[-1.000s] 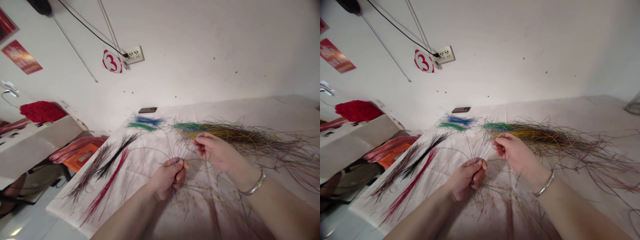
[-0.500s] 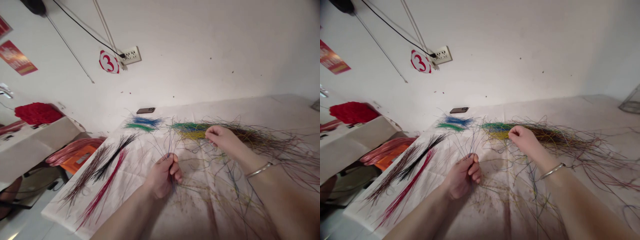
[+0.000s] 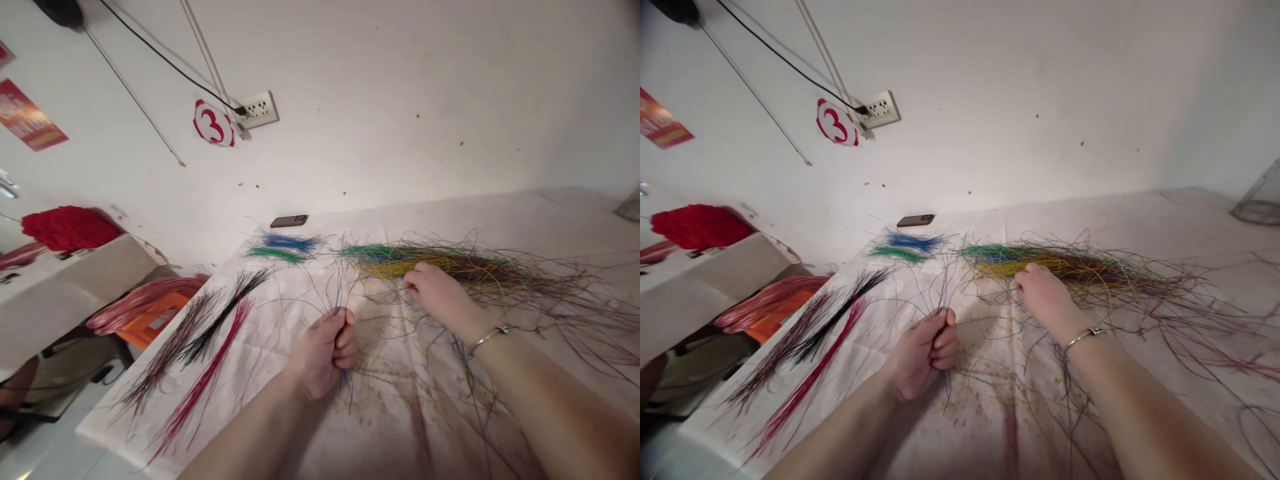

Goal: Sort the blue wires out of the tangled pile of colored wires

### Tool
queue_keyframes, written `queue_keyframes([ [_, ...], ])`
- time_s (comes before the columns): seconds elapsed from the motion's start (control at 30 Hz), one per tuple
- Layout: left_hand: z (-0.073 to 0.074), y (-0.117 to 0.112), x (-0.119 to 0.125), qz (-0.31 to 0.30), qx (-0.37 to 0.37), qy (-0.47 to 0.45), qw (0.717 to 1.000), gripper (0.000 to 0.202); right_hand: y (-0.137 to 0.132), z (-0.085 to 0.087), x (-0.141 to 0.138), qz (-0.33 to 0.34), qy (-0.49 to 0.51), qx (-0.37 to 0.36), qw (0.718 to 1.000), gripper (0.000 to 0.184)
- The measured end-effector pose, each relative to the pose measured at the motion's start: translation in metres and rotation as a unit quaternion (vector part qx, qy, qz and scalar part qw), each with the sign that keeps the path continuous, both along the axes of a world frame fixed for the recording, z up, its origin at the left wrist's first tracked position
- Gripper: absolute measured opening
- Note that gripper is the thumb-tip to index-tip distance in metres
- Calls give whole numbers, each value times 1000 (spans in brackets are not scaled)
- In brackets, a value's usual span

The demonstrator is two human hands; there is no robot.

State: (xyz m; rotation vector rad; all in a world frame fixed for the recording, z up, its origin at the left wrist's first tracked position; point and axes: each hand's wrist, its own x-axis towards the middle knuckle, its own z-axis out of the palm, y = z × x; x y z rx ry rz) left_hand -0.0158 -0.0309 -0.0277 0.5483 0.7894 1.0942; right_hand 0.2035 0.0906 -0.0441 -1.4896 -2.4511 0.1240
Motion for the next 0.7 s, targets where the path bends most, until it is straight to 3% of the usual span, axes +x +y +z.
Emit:
queue_keyframes([
  [0.27,0,0,0,2,-6,5,1000,15,-1,23,-3,62,88,40,993,24],
  [0.7,-1,-1,0,4,-4,2,1000,16,-28,63,-12,52,224,-6,973,36],
])
